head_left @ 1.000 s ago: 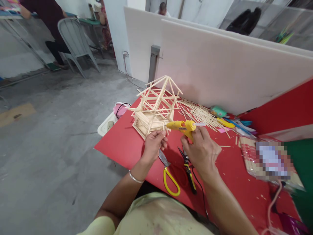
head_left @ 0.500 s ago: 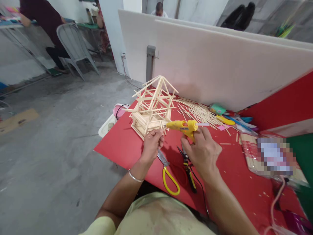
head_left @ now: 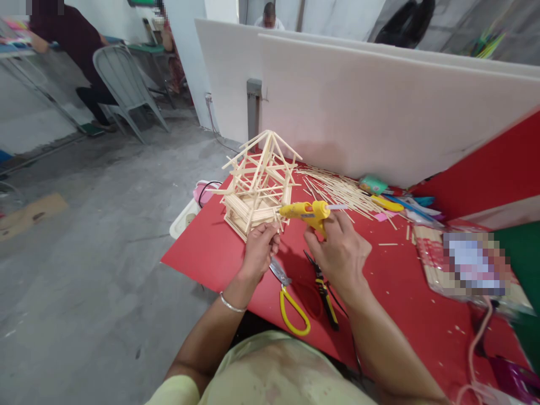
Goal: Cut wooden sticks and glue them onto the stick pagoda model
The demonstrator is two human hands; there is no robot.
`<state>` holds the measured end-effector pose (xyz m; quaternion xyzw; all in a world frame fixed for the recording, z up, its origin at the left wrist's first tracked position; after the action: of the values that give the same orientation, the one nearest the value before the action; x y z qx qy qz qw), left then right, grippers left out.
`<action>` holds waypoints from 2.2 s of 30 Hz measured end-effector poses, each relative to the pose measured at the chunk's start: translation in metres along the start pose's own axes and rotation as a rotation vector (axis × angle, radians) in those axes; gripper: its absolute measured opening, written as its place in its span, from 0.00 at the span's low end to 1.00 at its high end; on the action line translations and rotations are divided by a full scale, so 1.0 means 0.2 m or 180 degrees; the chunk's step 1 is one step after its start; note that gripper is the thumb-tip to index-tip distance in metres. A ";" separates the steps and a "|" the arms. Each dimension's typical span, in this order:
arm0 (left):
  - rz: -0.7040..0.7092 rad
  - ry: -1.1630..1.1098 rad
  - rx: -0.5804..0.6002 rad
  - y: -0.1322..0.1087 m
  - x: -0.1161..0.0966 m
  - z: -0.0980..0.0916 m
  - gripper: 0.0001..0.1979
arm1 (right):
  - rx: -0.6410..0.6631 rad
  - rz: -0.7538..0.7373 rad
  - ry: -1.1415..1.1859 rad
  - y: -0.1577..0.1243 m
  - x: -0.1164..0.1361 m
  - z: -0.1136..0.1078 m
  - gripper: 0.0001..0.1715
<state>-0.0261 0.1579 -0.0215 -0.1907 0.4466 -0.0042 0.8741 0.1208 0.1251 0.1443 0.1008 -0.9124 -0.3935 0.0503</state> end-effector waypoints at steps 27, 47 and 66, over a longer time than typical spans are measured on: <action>-0.0071 0.0067 0.0018 0.01 0.01 0.00 0.17 | 0.0069 0.0048 0.0106 0.01 0.01 0.06 0.15; -0.0626 -0.0488 0.0233 0.00 0.06 0.07 0.17 | 0.0050 0.0060 0.0048 0.01 0.01 0.05 0.16; -0.0517 -0.0503 0.0191 0.03 0.07 0.06 0.19 | 0.0023 0.0028 0.0055 0.02 0.03 0.06 0.17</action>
<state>-0.0093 0.1650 -0.0277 -0.1997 0.3590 -0.0733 0.9088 0.1117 0.1357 0.1389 0.1003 -0.9138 -0.3891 0.0595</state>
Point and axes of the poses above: each hand's wrist, its own y-axis towards the middle knuckle, its own z-axis out of the palm, x = y × z, the point moved 10 cm from there along y, towards the middle knuckle, and after that the axes turned 7 degrees about -x, right-handed, at the moved point
